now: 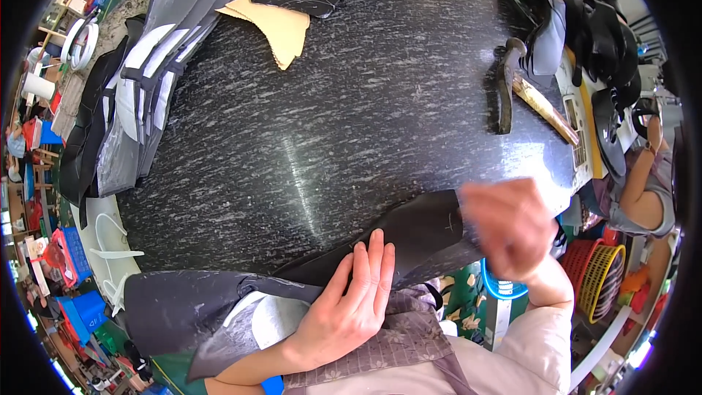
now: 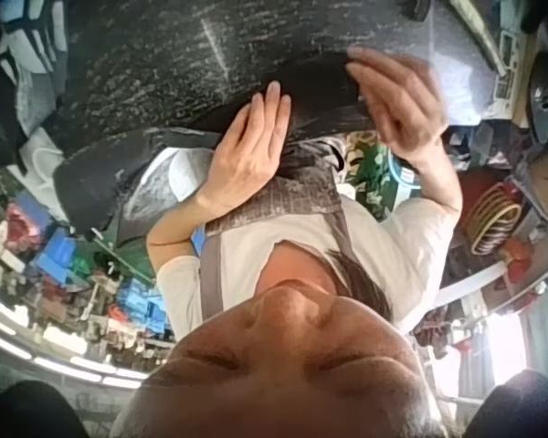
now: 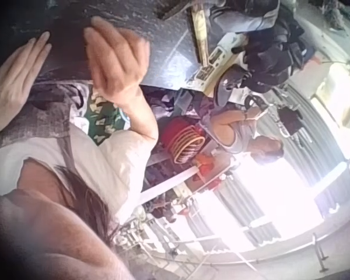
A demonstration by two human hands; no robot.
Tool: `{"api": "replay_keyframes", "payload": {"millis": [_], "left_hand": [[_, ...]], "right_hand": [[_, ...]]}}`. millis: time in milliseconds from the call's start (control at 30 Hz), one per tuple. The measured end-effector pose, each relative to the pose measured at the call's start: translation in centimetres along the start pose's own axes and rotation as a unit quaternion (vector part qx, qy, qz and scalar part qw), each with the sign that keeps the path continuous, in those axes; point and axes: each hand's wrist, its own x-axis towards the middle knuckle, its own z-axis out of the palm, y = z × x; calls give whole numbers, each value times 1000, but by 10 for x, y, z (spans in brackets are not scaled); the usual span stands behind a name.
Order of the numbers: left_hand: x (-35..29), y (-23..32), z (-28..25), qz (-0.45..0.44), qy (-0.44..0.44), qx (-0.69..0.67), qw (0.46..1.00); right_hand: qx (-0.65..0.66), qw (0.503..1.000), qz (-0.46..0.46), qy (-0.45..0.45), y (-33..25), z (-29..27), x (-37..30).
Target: Assembling shoe upper components by applying reinforcement strips and folding edges at a factory workbench.
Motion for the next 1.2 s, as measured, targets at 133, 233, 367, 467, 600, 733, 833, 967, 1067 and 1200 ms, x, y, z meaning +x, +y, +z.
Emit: {"api": "replay_keyframes", "payload": {"millis": [133, 233, 367, 467, 600, 733, 833, 967, 1067, 1200], "left_hand": [[0, -2, -6, 12, -5, 10, 1000], [-2, -8, -5, 23, -2, 9, 1000], [-1, -6, -8, 23, 4, 10, 1000], [-12, -18, -16, 16, 12, -104, 994], [-37, -70, -45, -94, 34, 7, 995], [-39, -76, -33, 28, -10, -25, 999], [-42, -76, -30, 185, -32, 72, 980], [-28, -88, -37, 180, -89, -67, 977], [-56, -105, -38, -11, -85, -152, 985], [-91, -74, -45, -171, -42, -234, 956]], "right_hand": [[-14, 989, -115, -96, -7, 35, 2], [26, 993, -44, -106, -4, 22, 5], [284, 952, -21, -109, -19, 38, 11], [318, 939, 1, -133, -35, 63, 12], [227, 954, -35, -194, -38, 69, 2], [254, 937, -73, -228, -32, 68, 7], [228, 946, -70, -219, -43, 65, 8], [60, 941, -237, -233, -53, 72, 32], [-16, 931, -288, -224, -35, 57, 40], [55, 929, -214, -296, -38, 39, 52]]}}
